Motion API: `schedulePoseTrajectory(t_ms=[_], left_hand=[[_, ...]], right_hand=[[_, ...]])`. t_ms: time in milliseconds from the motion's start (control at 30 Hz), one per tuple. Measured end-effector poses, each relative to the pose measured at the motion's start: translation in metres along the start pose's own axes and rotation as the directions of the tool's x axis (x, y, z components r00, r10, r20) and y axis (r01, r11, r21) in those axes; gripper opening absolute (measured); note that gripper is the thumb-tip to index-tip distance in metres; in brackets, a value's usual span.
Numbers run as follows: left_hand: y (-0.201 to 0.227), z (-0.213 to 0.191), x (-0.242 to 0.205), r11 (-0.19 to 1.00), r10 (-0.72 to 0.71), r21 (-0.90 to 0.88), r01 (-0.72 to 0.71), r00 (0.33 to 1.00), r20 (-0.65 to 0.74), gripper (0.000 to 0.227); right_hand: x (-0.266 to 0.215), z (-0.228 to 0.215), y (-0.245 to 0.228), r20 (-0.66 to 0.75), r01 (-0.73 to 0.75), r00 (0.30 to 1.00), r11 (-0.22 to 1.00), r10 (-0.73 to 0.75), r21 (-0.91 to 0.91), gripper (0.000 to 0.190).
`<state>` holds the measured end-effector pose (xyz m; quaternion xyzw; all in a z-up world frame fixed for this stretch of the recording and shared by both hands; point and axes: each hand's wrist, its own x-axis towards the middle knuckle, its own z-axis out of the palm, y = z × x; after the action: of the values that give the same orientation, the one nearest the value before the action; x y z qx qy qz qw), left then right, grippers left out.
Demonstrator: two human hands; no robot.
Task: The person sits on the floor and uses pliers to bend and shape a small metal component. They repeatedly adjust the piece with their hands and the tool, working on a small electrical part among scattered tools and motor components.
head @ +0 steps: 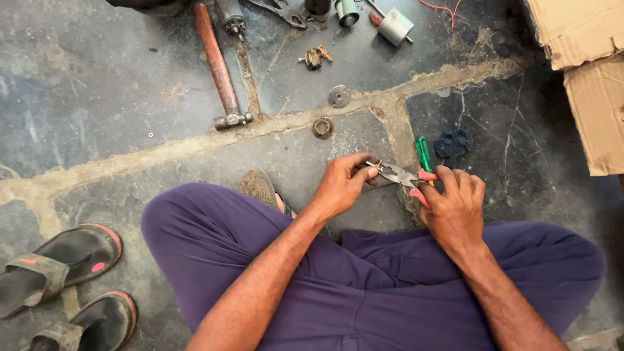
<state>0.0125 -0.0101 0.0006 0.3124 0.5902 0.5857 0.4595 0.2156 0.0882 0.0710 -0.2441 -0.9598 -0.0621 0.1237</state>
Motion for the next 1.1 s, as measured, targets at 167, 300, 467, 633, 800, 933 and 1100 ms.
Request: schedulePoseTrajectory(t_ms=[167,300,467,633,800,933,1100], left_hand=[[0.005,0.000,-0.002,1.000,0.011,0.017,-0.011,1.000,-0.004,0.023],[0.008,-0.003,-0.005,0.999,0.011,0.043,-0.010,1.000,-0.019,0.022],[0.002,0.005,0.003,0.990,0.015,0.139,-0.002,0.995,-0.097,0.024],[0.003,-0.010,0.011,0.817,-0.072,-0.574,0.054,0.997,-0.008,0.034],[0.010,-0.019,0.005,0.729,-0.063,-0.676,0.107,0.994,0.089,0.038],[0.014,-0.014,0.005,0.739,-0.065,-0.663,0.118,0.992,0.105,0.039],[0.021,-0.014,0.006,0.745,-0.080,-0.652,0.140,0.989,0.122,0.042]], right_hand=[[0.001,0.002,0.004,0.000,0.014,1.000,1.000,-0.014,0.018,0.033],[0.004,0.001,-0.001,0.000,0.018,1.000,1.000,-0.018,0.006,0.034],[0.007,-0.007,-0.005,-0.030,-0.007,1.000,0.998,0.005,-0.069,0.033],[0.007,0.005,-0.009,-0.048,-0.207,0.974,0.953,0.222,0.221,0.019],[0.006,0.015,0.002,-0.002,-0.311,0.933,0.812,0.359,0.494,0.023],[0.005,0.018,0.006,-0.012,-0.289,0.937,0.794,0.350,0.535,0.023],[0.007,0.020,0.005,0.012,-0.297,0.939,0.794,0.342,0.530,0.019]])
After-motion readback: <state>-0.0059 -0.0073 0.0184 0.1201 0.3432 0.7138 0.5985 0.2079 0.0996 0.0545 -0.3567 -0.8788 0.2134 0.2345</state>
